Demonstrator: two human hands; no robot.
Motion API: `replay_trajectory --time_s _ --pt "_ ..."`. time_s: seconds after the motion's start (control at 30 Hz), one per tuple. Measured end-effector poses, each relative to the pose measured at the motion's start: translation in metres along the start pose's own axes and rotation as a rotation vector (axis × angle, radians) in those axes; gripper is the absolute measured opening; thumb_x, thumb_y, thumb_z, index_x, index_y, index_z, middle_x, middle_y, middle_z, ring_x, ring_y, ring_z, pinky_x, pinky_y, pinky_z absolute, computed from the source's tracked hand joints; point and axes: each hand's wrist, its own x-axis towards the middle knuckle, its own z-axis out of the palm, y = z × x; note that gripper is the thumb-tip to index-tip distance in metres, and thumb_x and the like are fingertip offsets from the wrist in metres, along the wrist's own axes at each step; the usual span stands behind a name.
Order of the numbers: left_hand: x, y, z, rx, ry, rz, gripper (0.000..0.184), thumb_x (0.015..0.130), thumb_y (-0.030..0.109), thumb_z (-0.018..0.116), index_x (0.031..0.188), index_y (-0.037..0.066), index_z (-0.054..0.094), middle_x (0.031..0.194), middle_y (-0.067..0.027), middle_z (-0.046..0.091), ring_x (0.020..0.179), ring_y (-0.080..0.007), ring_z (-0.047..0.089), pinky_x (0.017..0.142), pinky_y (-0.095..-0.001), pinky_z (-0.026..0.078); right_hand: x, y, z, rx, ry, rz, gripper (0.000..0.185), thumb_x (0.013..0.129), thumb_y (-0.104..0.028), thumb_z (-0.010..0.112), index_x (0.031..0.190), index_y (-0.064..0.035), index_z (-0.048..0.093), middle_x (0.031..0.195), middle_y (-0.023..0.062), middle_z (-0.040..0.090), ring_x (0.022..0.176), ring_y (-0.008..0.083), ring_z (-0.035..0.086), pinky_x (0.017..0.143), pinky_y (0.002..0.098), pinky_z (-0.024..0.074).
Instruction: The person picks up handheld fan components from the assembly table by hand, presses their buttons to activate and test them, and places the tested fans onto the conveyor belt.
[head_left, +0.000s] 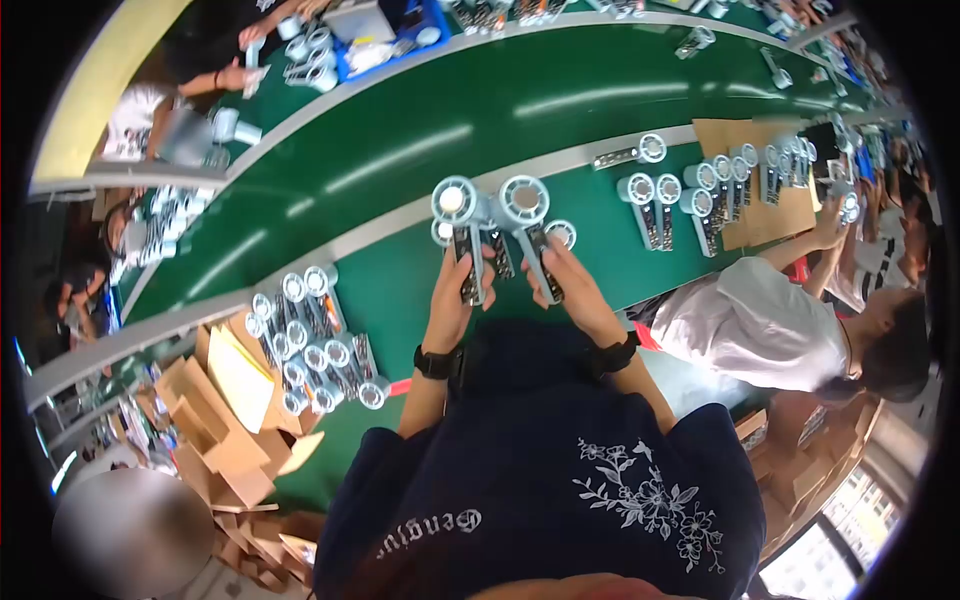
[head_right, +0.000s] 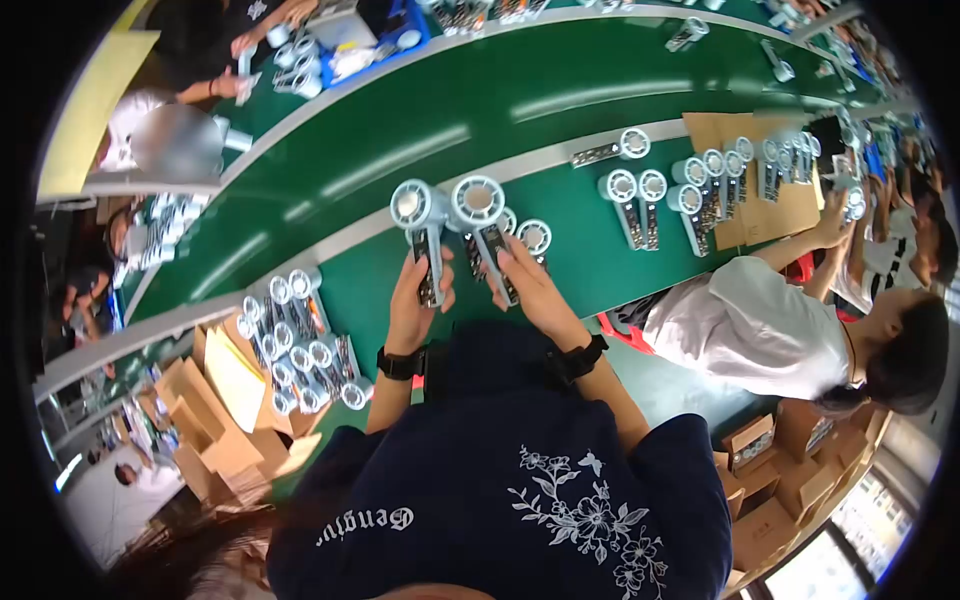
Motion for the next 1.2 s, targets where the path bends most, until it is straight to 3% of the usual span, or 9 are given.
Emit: replay_trajectory --time_s 0.13,0.2,0.3,0.47,0.77,1.2 --pt "-0.014 0.000 0.008 -0.022 0.213 0.097 0.027 0.099 0.024 0.041 0.117 0.005 0.040 0.099 -0.0060 0.050 0.067 -0.0096 0.049 0.049 -0.0245 0.043 0.001 0.009 0.007 -0.102 -0.038 -0.025 0.033 0.101 -0.025 0.036 0.122 -0.0013 0.043 0.090 0.0051 0.052 0.066 0.0088 0.048 0.055 0.0227 0.0424" --pt "-0.022 -0.002 0.003 0.024 0.136 0.130 0.031 0.099 0.024 0.041 0.123 0.005 0.036 0.099 -0.0064 0.050 0.067 -0.0095 0.050 0.049 -0.0240 0.044 -0.005 0.016 0.013 -0.159 -0.076 -0.031 0.032 0.101 -0.024 0.035 0.121 -0.0008 0.043 0.093 0.0060 0.052 0.067 0.0090 0.048 0.054 0.0229 0.0424" --pt "-0.033 -0.003 0.002 0.069 0.166 0.168 0.036 0.099 0.023 0.041 0.128 0.005 0.032 0.100 -0.0065 0.050 0.066 -0.0092 0.051 0.048 -0.0235 0.044 -0.004 0.019 0.028 -0.135 0.012 -0.082 0.031 0.100 -0.023 0.035 0.121 -0.0008 0.042 0.096 0.0075 0.052 0.068 0.0093 0.048 0.054 0.0231 0.0427" --pt "-0.035 -0.005 0.009 0.147 0.205 0.219 0.044 0.099 0.022 0.040 0.136 0.005 0.024 0.102 -0.0066 0.050 0.064 -0.0086 0.051 0.048 -0.0224 0.044 -0.003 0.022 0.034 -0.202 -0.030 -0.088 0.033 0.100 -0.022 0.035 0.125 -0.0009 0.039 0.098 0.0082 0.053 0.068 0.0092 0.048 0.052 0.0231 0.0425" --pt "-0.027 -0.009 0.010 0.055 0.189 0.263 0.044 0.098 0.019 0.040 0.136 0.004 0.023 0.103 -0.0072 0.051 0.063 -0.0082 0.051 0.048 -0.0216 0.043 0.004 0.018 0.035 -0.235 -0.026 -0.107 0.033 0.100 -0.021 0.032 0.127 -0.0022 0.039 0.100 0.0081 0.052 0.068 0.0092 0.048 0.048 0.0221 0.0407" --pt "-0.020 0.006 -0.001 0.339 0.087 0.287 0.041 0.098 0.019 0.038 0.132 0.000 0.026 0.103 -0.0111 0.051 0.062 -0.0097 0.051 0.047 -0.0224 0.043 0.002 0.018 0.029 -0.217 -0.032 -0.117 0.031 0.099 -0.020 0.032 0.123 -0.0008 0.040 0.099 0.0085 0.052 0.067 0.0092 0.047 0.048 0.0216 0.0407"
